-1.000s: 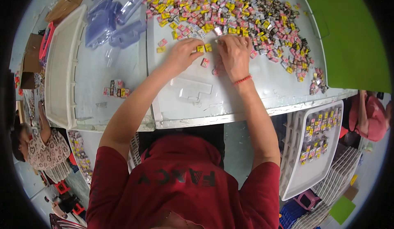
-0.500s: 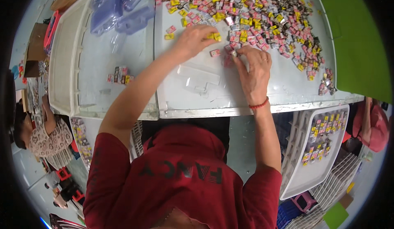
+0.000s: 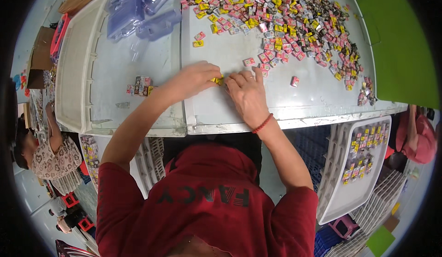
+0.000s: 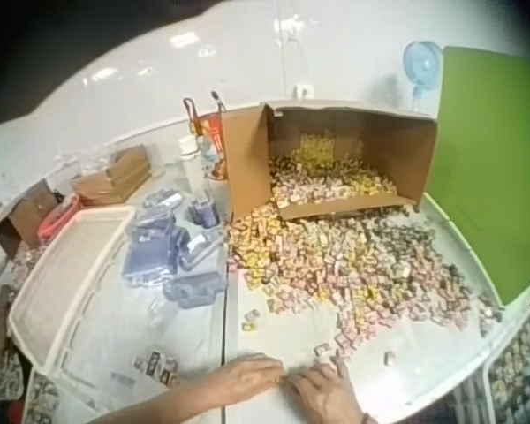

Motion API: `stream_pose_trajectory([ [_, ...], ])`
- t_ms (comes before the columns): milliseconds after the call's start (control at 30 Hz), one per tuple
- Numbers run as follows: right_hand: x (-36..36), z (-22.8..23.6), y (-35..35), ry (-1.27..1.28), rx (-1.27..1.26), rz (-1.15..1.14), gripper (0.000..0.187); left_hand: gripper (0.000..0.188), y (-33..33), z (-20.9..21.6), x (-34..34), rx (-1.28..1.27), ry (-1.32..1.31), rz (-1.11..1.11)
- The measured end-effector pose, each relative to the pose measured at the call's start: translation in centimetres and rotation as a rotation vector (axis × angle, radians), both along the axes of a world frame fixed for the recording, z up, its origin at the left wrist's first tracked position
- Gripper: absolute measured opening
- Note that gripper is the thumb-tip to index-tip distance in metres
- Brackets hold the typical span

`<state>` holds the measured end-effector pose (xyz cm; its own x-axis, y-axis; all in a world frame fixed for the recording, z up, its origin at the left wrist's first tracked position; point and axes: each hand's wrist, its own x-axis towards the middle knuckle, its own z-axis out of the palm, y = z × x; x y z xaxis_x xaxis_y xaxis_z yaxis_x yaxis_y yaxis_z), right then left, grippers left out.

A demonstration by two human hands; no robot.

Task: Packaging small toy parts into plastic bags.

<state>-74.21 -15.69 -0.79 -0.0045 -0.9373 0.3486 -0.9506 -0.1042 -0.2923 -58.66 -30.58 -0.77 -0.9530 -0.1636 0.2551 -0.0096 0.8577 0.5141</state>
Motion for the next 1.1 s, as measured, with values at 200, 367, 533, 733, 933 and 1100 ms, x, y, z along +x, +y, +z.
stream_pose_trajectory([
  [200,0.4,-1.0,0.2,0.033,0.008,-0.017,0.021,0.02,0.8,-1.1,0.7,-0.025,0.046,0.017],
  [367,0.4,-1.1,0.4,-0.102,-0.055,-0.017,0.024,0.018,1.6,-1.9,1.0,0.048,0.103,0.111],
  [533,0.0,-1.8,0.2,-0.225,-0.1,-0.002,0.026,0.019,1.5,-1.8,0.5,0.111,0.151,0.146],
  [733,-0.3,-1.6,0.5,-0.272,-0.127,-0.025,0.027,0.02,2.7,-2.6,0.1,0.162,0.231,0.278],
  [933,-0.4,-2.6,0.6,-0.17,-0.252,-0.063,0.022,0.017,3.1,-3.0,-0.2,0.088,0.317,0.35],
  [1100,0.1,-2.7,1.2,-0.114,-0.216,-0.094,0.019,0.017,3.8,-3.0,0.2,0.038,0.294,0.355],
])
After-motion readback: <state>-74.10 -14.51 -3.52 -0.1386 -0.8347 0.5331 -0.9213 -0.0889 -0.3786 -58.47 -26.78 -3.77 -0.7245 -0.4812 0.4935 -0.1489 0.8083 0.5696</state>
